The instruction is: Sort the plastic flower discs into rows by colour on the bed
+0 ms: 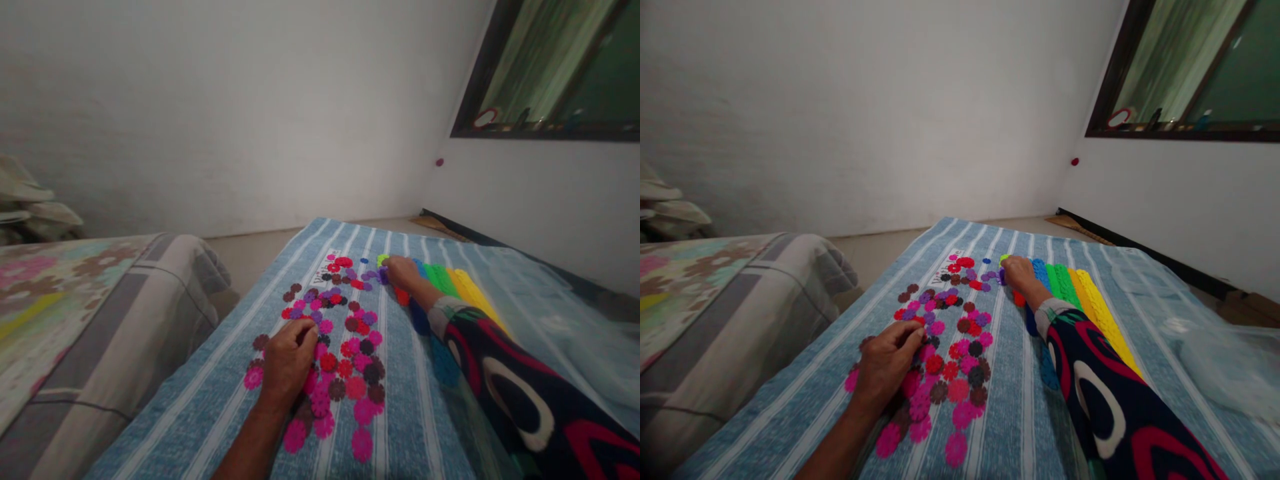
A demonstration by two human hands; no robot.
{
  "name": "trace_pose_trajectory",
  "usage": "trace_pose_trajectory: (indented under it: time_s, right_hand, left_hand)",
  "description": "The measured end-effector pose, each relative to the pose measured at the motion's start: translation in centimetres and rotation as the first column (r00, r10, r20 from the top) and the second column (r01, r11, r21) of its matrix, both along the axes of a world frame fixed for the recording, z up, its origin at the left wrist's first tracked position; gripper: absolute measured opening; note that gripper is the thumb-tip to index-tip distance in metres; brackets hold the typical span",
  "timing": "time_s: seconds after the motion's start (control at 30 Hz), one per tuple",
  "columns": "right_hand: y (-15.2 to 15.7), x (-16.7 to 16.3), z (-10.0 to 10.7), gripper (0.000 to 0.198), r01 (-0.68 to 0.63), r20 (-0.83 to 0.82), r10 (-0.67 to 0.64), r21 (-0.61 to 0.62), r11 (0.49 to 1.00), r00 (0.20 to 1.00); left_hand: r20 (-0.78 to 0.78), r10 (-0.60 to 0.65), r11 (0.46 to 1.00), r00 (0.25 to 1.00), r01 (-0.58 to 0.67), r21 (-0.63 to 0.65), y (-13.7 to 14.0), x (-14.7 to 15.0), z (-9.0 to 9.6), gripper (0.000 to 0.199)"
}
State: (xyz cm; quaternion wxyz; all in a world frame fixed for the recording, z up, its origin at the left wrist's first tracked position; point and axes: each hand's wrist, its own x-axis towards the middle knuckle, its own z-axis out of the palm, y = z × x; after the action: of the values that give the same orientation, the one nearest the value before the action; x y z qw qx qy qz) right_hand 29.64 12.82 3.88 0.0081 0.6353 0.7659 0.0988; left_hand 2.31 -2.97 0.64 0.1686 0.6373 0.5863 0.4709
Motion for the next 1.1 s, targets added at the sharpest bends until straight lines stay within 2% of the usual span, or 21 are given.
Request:
trace_pose_trajectory:
  time_s: [0.47, 0.83, 1.0, 1.1]
  right_hand:
    - [0.4, -0.4, -0.8, 0.032, -0.176, 0.019, 0.178, -0.072, 0.982, 0.984]
    - [0.2, -0.9, -1.2, 0.03, -0.157, 0.045, 0.161, -0.078, 0.984, 0.986]
    - [-1.5, -2.0, -0.8, 0.029, -0.2, -0.008, 0.2, -0.017, 0.98, 0.98]
    - [-4.1, -3.1, -0.8, 0.025, -0.299, -0.083, 0.297, -0.004, 0.954, 0.951]
  left_hand:
    - [0.019, -0.016, 1.0, 1.0, 0.016, -0.017, -0.1, 0.2, 0.5, 0.02]
    - [0.05, 0.023, 0.997, 0.998, -0.019, -0.072, 0.1, -0.5, 0.4, 0.023]
    - [0.062, 0.12, 0.99, 0.991, -0.114, -0.082, 0.4, -1.6, 0.8, 0.022]
    - [0.091, 0.195, 0.979, 0.977, -0.188, -0.084, 0.5, -2.5, 1.1, 0.024]
